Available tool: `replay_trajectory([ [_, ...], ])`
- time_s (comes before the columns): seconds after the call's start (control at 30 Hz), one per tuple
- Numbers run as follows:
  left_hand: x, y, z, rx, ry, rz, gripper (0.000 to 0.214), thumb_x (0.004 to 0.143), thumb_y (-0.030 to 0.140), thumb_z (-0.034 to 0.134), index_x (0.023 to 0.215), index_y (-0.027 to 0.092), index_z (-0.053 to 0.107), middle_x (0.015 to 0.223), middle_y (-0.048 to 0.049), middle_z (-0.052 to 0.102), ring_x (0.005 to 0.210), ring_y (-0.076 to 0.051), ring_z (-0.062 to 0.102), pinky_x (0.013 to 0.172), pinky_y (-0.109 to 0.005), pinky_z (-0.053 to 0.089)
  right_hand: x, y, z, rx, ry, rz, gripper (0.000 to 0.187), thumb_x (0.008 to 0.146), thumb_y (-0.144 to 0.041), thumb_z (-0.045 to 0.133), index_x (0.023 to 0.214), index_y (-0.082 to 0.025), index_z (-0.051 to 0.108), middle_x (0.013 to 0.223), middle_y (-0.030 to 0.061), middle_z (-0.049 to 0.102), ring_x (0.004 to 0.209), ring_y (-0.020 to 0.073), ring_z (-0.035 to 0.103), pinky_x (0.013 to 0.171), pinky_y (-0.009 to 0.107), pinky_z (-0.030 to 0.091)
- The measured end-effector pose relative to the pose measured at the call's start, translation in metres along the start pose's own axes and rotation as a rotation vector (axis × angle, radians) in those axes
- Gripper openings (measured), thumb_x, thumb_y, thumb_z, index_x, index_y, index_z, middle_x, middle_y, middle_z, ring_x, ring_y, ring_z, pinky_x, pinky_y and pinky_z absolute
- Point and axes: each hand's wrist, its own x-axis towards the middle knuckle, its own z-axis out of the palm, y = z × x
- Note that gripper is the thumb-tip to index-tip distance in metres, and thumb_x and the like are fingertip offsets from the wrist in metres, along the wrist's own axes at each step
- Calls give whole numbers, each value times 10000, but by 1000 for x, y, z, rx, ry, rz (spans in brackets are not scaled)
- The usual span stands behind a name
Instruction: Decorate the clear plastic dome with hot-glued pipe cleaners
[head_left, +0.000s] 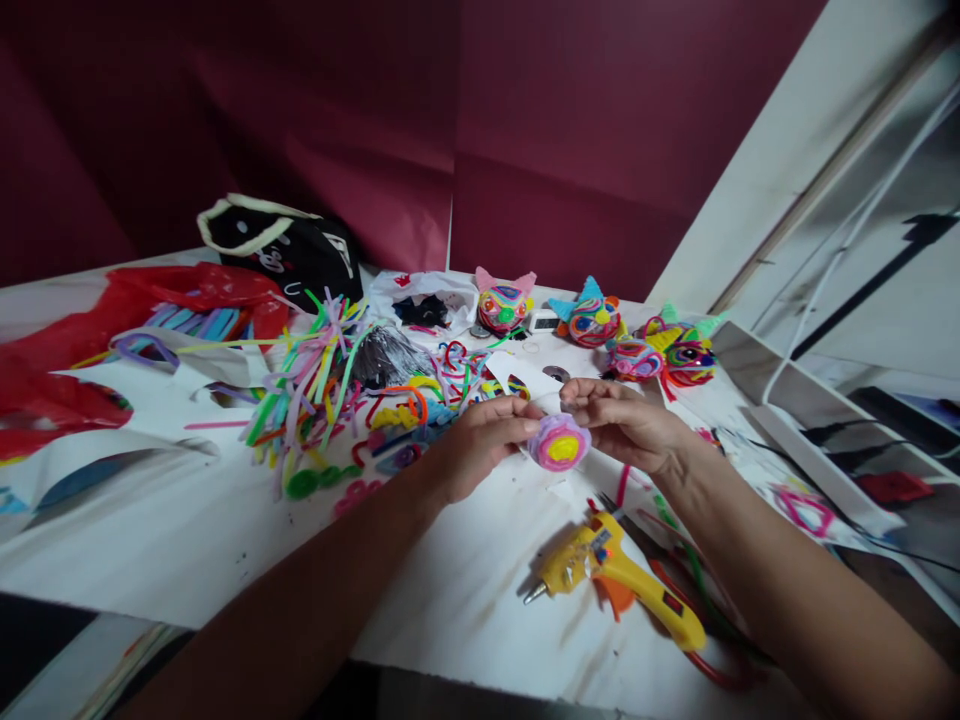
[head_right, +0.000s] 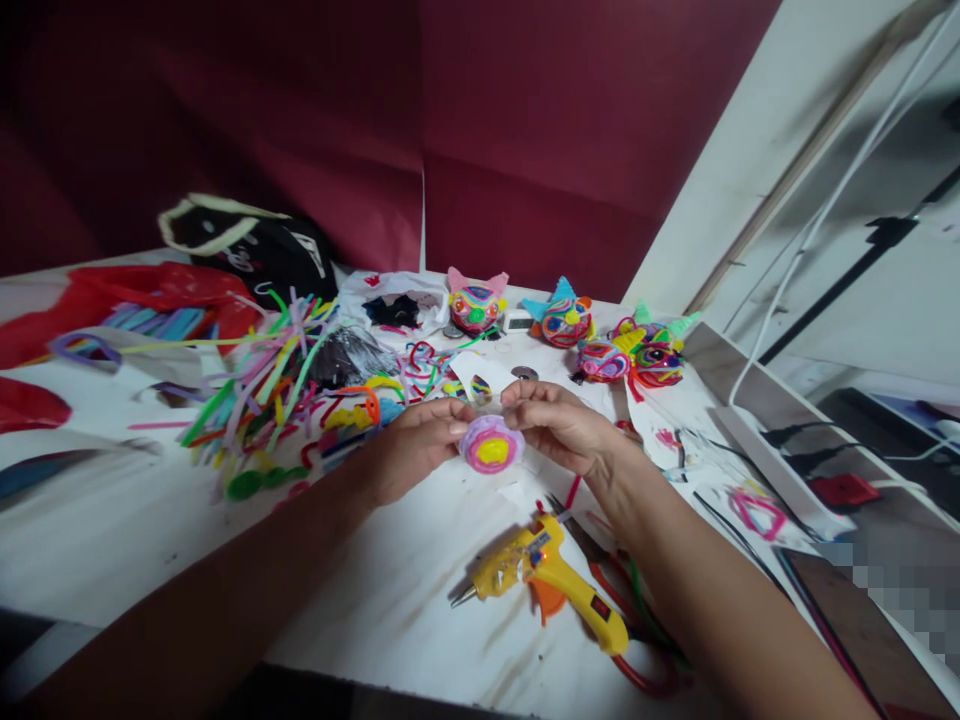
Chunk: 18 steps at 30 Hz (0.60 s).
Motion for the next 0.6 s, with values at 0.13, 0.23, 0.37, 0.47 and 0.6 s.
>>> replay_trajectory([
  [0.13,-1,-3,0,-5,2,27,204,653,256,752,767,140,629,709,-4,606,659,-118,540,671,-260,389,-1,0,1,20,-5,-3,231,514,-120,750,720,-188,671,605,-51,603,546,82,519,556,216,403],
  [0.23,-1,-3,0,7,-10,48,205,649,256,761,755,138,630,682,8,593,638,-107,529,654,-251,375,-1,1,2,30,-13,-6,242,510,-114,748,729,-187,675,593,-57,596,534,72,511,550,203,398],
  [0.37,0,-4,-1,45,6,86,238,657,282,777,781,133,639,696,14,594,630,-94,516,636,-239,357,0,4,0,29,-12,-19,254,517,-122,757,743,-194,666,623,-50,605,556,83,532,567,211,419],
  [0.47,1,-5,0,33,11,108,232,681,286,778,801,134,652,720,9,606,650,-94,527,657,-238,372,2,5,-3,25,-8,-31,266,525,-131,761,759,-201,657,658,-43,614,581,96,550,597,230,442],
  [0.6,1,-5,-1,-64,-63,107,280,705,298,776,922,140,697,867,-42,661,786,-140,589,769,-274,425,2,4,-5,29,0,-42,258,533,-144,754,760,-209,649,687,-38,614,601,108,556,622,250,463],
])
